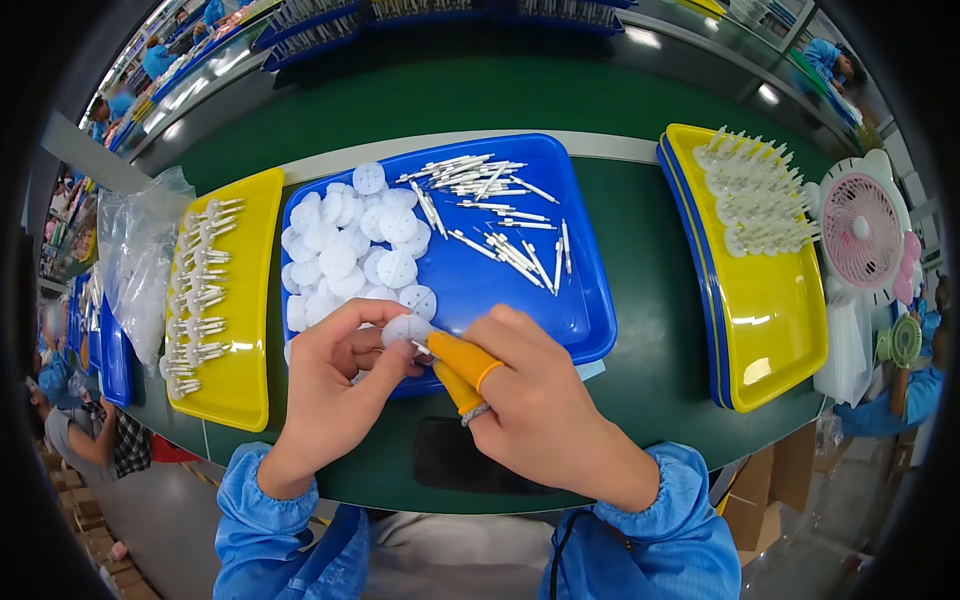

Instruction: The person inserts white plastic rods into the holes of white circular plastic caps. They pick up a cap from a blue tray, insert a rod, and place the assembled unit into a yellow tray. The person repeats this process continuously, moving items from the blue tray to the yellow tray.

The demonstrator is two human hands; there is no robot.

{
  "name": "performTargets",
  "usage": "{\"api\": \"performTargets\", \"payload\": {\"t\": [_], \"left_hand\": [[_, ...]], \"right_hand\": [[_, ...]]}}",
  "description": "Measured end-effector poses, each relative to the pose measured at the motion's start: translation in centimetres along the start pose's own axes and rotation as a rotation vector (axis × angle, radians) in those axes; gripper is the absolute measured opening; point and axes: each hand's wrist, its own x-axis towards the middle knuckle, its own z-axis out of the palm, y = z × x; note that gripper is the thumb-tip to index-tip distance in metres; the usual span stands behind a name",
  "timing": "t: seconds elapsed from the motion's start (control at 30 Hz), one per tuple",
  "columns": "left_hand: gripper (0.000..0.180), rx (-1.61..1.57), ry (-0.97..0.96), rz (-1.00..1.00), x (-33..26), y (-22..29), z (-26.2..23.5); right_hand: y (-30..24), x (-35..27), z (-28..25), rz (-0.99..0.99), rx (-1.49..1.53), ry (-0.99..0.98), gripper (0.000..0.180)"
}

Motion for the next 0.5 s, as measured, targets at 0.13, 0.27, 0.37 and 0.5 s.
{"api": "performTargets", "payload": {"t": [0.13, 0.27, 0.37, 0.5], "left_hand": [[0.021, 0.225, 0.058, 0.141, -0.01, -0.05, 0.17], [0.019, 0.375, 0.114, 0.230, -0.05, -0.14, 0.19], [0.019, 0.367, 0.118, 0.205, -0.09, -0.43, 0.24], [0.018, 0.396, 0.085, 0.214, -0.32, -0.46, 0.51]], "right_hand": [[0.24, -0.32, -0.03, -0.005, -0.058, -0.086, 0.052], [0.83, -0.24, 0.14, 0.023, -0.077, -0.078, 0.051], [0.95, -0.23, 0.15, 0.047, -0.086, -0.081, 0.050], [0.74, -0.20, 0.69, 0.057, -0.083, -0.091, 0.046]]}}
